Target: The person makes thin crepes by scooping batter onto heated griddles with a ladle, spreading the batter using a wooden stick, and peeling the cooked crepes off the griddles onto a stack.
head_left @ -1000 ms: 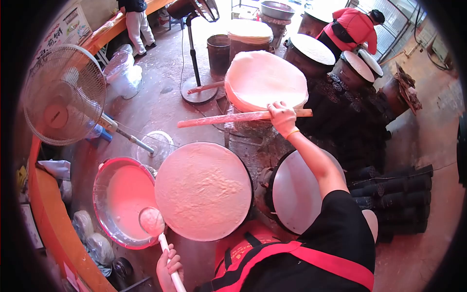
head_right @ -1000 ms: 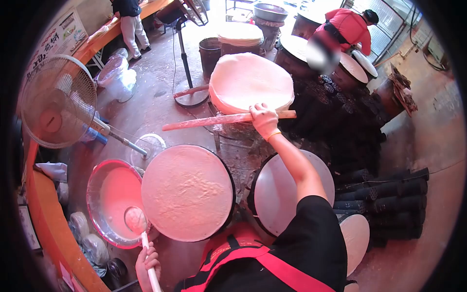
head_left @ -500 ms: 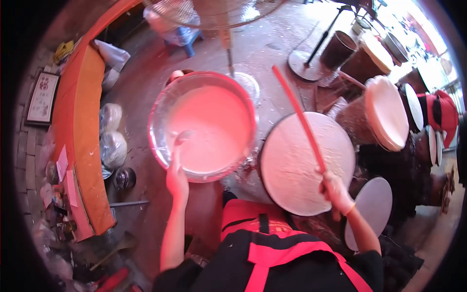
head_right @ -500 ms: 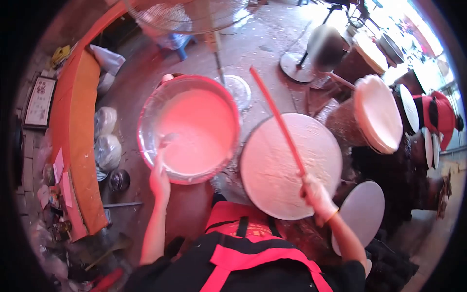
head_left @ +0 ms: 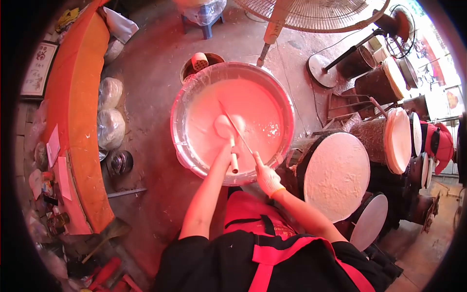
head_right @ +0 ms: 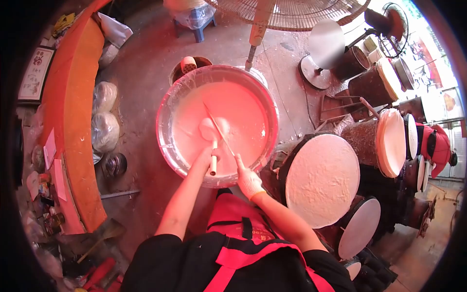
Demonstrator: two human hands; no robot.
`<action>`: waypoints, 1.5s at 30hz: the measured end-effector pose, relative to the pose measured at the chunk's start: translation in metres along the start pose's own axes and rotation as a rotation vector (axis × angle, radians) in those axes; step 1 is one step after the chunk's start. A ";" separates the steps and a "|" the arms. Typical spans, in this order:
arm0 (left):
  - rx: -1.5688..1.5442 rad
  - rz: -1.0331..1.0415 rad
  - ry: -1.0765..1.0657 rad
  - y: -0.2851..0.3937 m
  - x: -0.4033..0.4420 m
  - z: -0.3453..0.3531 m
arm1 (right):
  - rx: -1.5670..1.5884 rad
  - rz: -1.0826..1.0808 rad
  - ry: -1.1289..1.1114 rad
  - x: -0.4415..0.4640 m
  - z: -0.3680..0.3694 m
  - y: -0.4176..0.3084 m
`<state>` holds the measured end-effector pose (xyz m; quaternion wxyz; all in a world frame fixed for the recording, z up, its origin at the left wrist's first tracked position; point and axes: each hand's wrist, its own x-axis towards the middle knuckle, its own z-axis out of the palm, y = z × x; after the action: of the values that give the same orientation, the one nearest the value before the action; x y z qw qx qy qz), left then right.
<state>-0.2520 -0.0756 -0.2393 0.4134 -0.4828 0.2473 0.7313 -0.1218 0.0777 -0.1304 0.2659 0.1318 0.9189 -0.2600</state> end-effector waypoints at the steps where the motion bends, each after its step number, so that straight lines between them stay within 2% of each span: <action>1: -0.154 -0.088 -0.079 -0.003 0.002 0.008 | 0.007 0.025 -0.029 -0.017 -0.004 0.005; 4: -0.440 -0.128 -0.381 -0.029 -0.038 0.038 | 0.034 -0.010 0.032 -0.071 -0.024 0.021; 7: -0.480 0.100 -0.584 -0.055 -0.120 0.075 | 0.095 -0.147 0.121 -0.113 -0.042 0.045; 8: -0.497 0.081 -0.711 -0.056 -0.131 0.076 | 0.113 -0.200 0.148 -0.126 -0.048 0.053; 10: -0.480 0.183 -0.689 -0.071 -0.199 0.103 | 0.130 -0.289 0.193 -0.146 -0.058 0.065; 12: -0.332 0.295 -0.805 -0.067 -0.235 0.112 | 0.168 -0.387 0.229 -0.164 -0.077 0.071; 15: -0.123 0.413 -0.673 -0.071 -0.324 0.140 | 0.180 -0.500 0.319 -0.181 -0.103 0.075; 18: 0.175 0.741 -0.434 -0.078 -0.404 0.164 | 0.185 -0.653 0.512 -0.191 -0.135 0.081; 21: 0.458 0.978 -0.434 -0.062 -0.465 0.168 | 0.183 -0.797 0.745 -0.192 -0.164 0.084; 24: 0.741 1.088 -0.270 -0.045 -0.485 0.166 | 0.148 -0.763 0.963 -0.195 -0.173 0.067; 25: 0.706 0.945 -0.260 -0.035 -0.479 0.165 | 0.153 -0.744 1.003 -0.192 -0.169 0.061; 28: 0.600 0.443 -0.191 -0.003 -0.442 0.162 | -0.052 -0.521 0.911 -0.187 -0.146 0.049; 29: 0.577 0.265 -0.235 0.007 -0.422 0.155 | 0.027 -0.522 0.898 -0.199 -0.138 0.053; 31: 0.502 0.041 -0.313 -0.025 -0.411 0.145 | 0.193 -0.507 0.879 -0.235 -0.115 0.063; 32: 0.490 -0.025 -0.343 -0.040 -0.402 0.140 | 0.249 -0.482 0.886 -0.251 -0.101 0.081; 36: 0.598 -0.206 -0.304 -0.139 -0.396 0.150 | 0.393 -0.370 1.153 -0.338 -0.033 0.162; 37: 0.638 -0.286 -0.300 -0.160 -0.390 0.154 | 0.472 -0.225 1.091 -0.363 -0.006 0.190; 39: 0.719 -0.450 -0.301 -0.213 -0.381 0.173 | 0.498 -0.071 1.206 -0.419 0.030 0.224; 40: 0.759 -0.533 -0.306 -0.243 -0.381 0.183 | 0.706 0.064 1.113 -0.451 0.040 0.233; 41: 0.796 -0.608 -0.311 -0.276 -0.381 0.194 | 0.718 0.091 1.192 -0.468 0.061 0.255; 43: 0.990 -0.610 -0.342 -0.343 -0.372 0.221 | 0.958 0.282 1.087 -0.523 0.061 0.272; 45: 1.262 -0.602 -0.444 -0.413 -0.352 0.248 | 1.023 0.175 1.155 -0.558 0.049 0.295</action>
<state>0.0392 0.2055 0.1992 0.8361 -0.0402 0.3885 0.3852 0.4710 0.2374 0.0249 -0.3295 0.4249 0.6637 -0.5201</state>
